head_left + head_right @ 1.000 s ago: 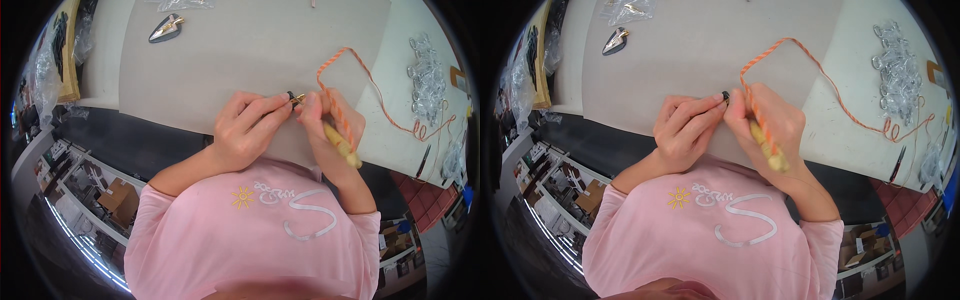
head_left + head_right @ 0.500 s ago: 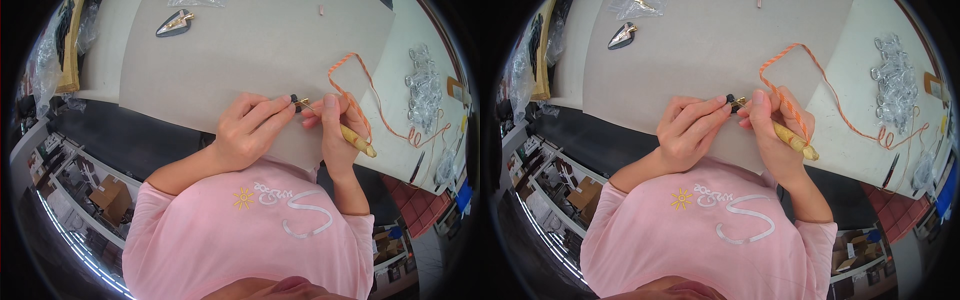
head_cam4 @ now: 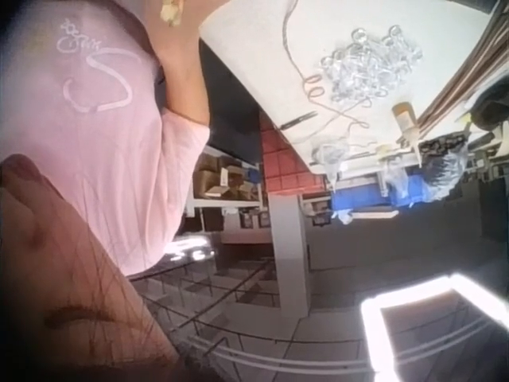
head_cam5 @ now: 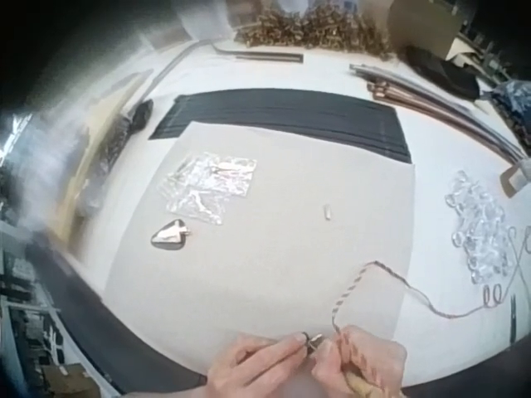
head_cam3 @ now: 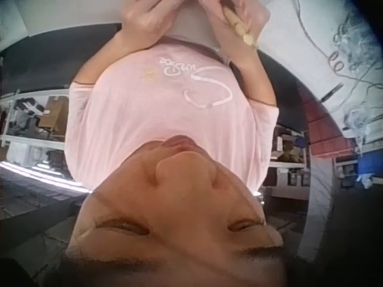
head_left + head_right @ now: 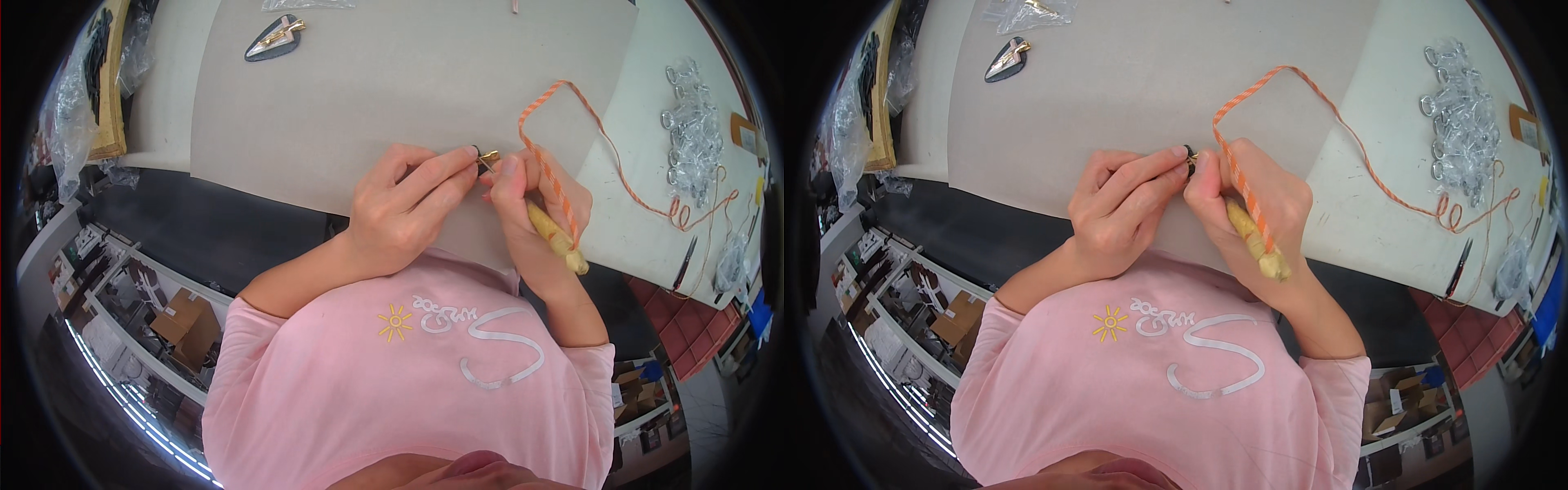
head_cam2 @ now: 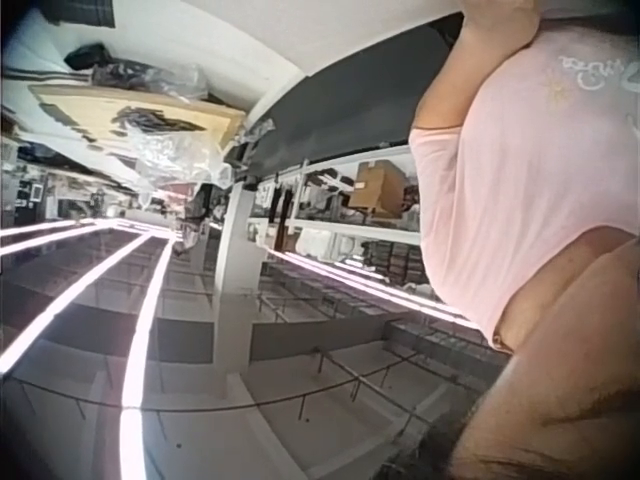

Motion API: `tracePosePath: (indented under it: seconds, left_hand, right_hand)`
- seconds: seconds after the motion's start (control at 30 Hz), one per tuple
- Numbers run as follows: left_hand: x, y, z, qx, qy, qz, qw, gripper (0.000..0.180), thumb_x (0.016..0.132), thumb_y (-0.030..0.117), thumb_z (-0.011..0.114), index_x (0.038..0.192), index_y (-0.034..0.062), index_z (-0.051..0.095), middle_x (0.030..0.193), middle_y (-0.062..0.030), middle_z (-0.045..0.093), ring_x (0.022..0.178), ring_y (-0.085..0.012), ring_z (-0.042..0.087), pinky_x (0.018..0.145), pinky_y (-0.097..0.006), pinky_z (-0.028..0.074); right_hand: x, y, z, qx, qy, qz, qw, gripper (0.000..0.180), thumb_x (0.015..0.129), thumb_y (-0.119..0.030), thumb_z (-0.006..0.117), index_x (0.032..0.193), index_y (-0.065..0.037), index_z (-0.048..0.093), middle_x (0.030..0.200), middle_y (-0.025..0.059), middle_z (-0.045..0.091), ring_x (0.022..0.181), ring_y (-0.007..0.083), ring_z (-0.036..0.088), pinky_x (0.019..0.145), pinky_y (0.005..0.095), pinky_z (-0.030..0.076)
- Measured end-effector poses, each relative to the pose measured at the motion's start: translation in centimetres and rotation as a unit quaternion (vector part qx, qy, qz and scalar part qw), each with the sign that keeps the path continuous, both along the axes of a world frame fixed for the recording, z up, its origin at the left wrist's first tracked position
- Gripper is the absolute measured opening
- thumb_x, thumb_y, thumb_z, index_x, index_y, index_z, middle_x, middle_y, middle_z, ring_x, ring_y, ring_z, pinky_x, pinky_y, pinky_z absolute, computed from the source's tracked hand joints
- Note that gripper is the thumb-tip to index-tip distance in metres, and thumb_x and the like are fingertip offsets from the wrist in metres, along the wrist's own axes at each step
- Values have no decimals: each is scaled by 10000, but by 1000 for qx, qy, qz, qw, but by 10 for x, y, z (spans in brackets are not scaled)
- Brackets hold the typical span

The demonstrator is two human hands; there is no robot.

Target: Assembling metal hardware components onto a leather piece using hand tools.

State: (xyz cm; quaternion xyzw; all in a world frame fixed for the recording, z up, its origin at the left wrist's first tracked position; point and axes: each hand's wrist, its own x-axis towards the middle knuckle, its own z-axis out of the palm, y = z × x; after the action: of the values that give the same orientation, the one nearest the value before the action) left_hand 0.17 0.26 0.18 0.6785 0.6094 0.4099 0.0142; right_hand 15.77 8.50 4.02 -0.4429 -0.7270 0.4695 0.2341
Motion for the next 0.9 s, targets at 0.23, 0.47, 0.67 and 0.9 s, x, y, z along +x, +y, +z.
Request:
tracePosePath:
  seconds: [0.23,0.47,0.67,0.9]
  left_hand:
    - [1,0,0,8,-16,7,1000,279,674,-30,768,948,23,774,1051,-32,752,796,-190,616,591,-260,512]
    - [1,0,-2,9,-21,9,1000,285,663,-33,778,943,22,773,1048,-31,751,801,-192,618,597,-261,514]
    - [2,0,1,2,-20,12,1000,251,713,-32,796,953,33,761,1058,-19,747,791,-199,610,608,-267,513]
    - [0,2,25,-73,-114,20,991,264,775,-7,807,1017,48,718,969,-33,700,831,-224,639,702,-331,534]
  right_hand:
    - [-2,1,1,-195,188,-132,953,226,1034,-104,646,839,0,600,771,36,662,727,92,706,627,241,602]
    - [-1,3,-3,-181,160,-109,964,255,1029,-88,643,798,-12,565,768,32,654,729,86,702,626,245,608]
    - [3,6,-4,-59,77,-18,995,269,1003,-34,648,758,-25,538,753,24,644,661,74,666,563,230,546]
    - [8,21,1,-172,193,-130,957,226,1063,-158,587,924,3,663,801,89,693,609,131,656,619,281,565]
